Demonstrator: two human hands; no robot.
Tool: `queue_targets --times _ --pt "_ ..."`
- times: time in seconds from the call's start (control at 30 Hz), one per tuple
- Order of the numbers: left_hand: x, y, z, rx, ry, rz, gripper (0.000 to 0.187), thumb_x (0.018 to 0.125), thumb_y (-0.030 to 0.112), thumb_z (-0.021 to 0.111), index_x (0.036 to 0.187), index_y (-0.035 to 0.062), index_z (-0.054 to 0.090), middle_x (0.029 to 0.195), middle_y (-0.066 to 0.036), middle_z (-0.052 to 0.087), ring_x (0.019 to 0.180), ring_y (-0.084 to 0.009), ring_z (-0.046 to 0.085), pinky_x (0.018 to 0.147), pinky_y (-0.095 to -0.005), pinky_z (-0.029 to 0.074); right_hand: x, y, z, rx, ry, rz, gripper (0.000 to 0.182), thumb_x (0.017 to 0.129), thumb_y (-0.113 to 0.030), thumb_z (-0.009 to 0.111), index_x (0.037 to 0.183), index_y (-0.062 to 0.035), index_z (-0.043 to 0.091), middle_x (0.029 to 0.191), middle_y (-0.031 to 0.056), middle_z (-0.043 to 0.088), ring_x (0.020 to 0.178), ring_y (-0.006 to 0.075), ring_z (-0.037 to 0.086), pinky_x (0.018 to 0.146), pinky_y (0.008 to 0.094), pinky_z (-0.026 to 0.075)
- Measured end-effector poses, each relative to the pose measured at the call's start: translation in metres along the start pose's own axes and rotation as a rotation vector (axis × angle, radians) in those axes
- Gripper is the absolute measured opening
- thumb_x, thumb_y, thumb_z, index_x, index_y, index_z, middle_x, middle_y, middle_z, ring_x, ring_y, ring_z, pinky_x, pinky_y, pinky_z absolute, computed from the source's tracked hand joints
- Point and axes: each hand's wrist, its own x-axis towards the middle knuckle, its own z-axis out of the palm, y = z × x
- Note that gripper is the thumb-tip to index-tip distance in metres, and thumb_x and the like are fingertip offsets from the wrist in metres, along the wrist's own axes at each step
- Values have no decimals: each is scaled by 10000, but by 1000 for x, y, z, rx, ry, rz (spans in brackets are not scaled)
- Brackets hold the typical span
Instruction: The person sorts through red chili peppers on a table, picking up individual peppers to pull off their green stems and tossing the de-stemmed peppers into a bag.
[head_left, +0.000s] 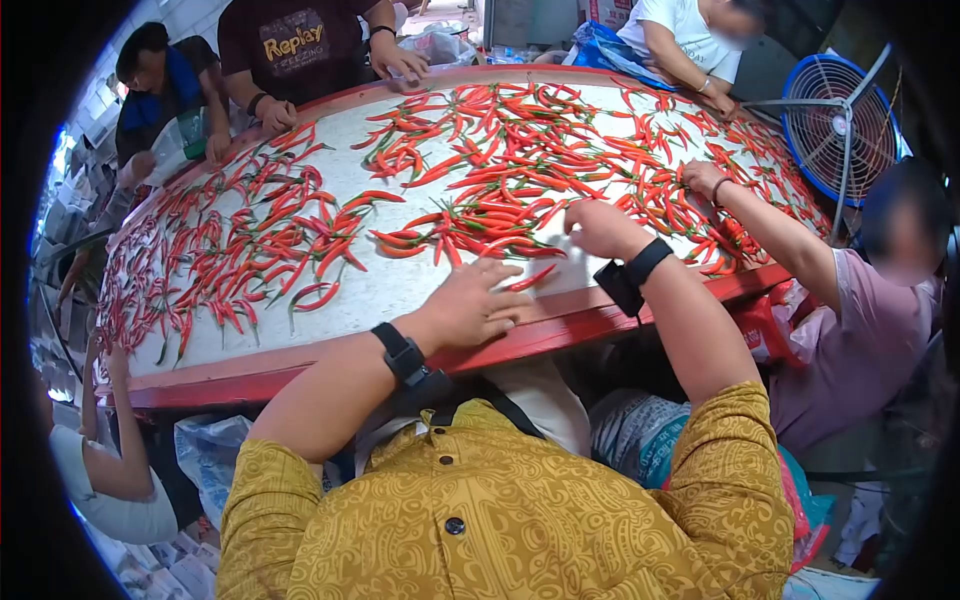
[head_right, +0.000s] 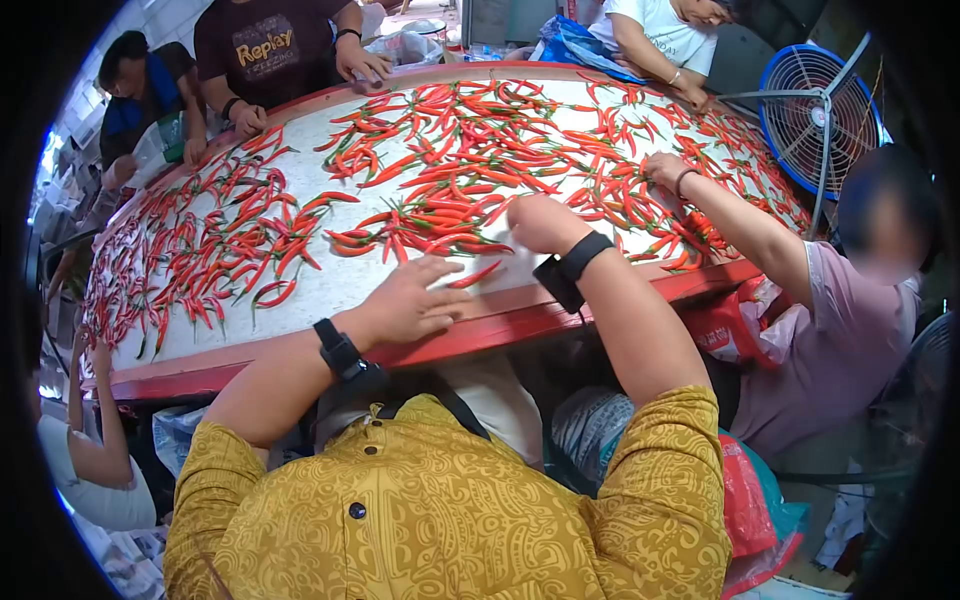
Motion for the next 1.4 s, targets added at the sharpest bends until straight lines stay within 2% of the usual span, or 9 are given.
queue_targets --times 0.2,0.33,0.5,0.57,0.63,0.77,0.83,1.03,1.4 --pt "15 -5 17 230 -23 -217 195 759 255 653 837 77 663 995 -58 627 983 -253 557 818 -419 436 -17 88 -7 -289 -148 405 271 746 -69 532 978 -34 668 1000 175 655 954 343 620 854 409 489" --pt "24 -3 -3 383 -28 -355 167 758 243 656 753 77 661 904 -48 623 905 -242 573 784 -415 442 -21 98 5 68 36 -48 327 748 16 486 1031 -34 644 1174 148 576 1121 296 534 964 361 423" --pt "37 4 7 98 2 -407 115 746 172 668 714 63 655 808 -69 555 829 -273 566 757 -417 451 -63 77 -20 88 -37 18 204 755 -56 508 885 -20 661 860 172 661 842 329 625 778 398 487" --pt "45 12 20 28 -142 -426 97 739 148 661 776 58 657 854 -89 563 855 -286 559 760 -408 456 -77 100 -11 60 -277 45 217 757 -92 496 857 -54 684 848 167 669 823 326 637 736 402 500" --pt "53 16 37 12 -73 -180 164 752 182 652 872 71 662 893 -93 573 858 -289 556 782 -401 461 -89 125 -5 -44 -258 65 216 741 -91 509 870 -53 678 830 167 661 820 339 629 745 412 496" --pt "71 16 50 137 23 -233 178 753 172 654 898 68 652 985 -110 579 939 -288 552 806 -399 463 -98 165 -14 -32 -20 61 251 732 -35 494 914 -27 666 876 173 658 833 350 617 783 405 491" --pt "82 9 45 32 94 -315 171 764 164 648 902 62 649 968 -116 596 930 -298 558 822 -404 464 -102 171 -20 -22 191 -215 291 733 8 496 976 -29 652 970 170 644 886 350 605 825 399 488" --pt "96 -94 11 322 340 -720 223 818 174 612 1002 55 654 1003 -154 633 973 -349 590 855 -440 467 -126 132 -14 298 100 -193 278 773 -82 593 1042 -25 632 984 170 640 915 313 614 826 379 490" --pt "108 -132 6 327 -34 -984 232 817 188 632 990 39 672 915 -165 661 880 -310 634 777 -419 493 -153 174 -22 371 42 -256 211 805 -52 547 997 -7 621 911 161 623 871 319 602 789 388 484"
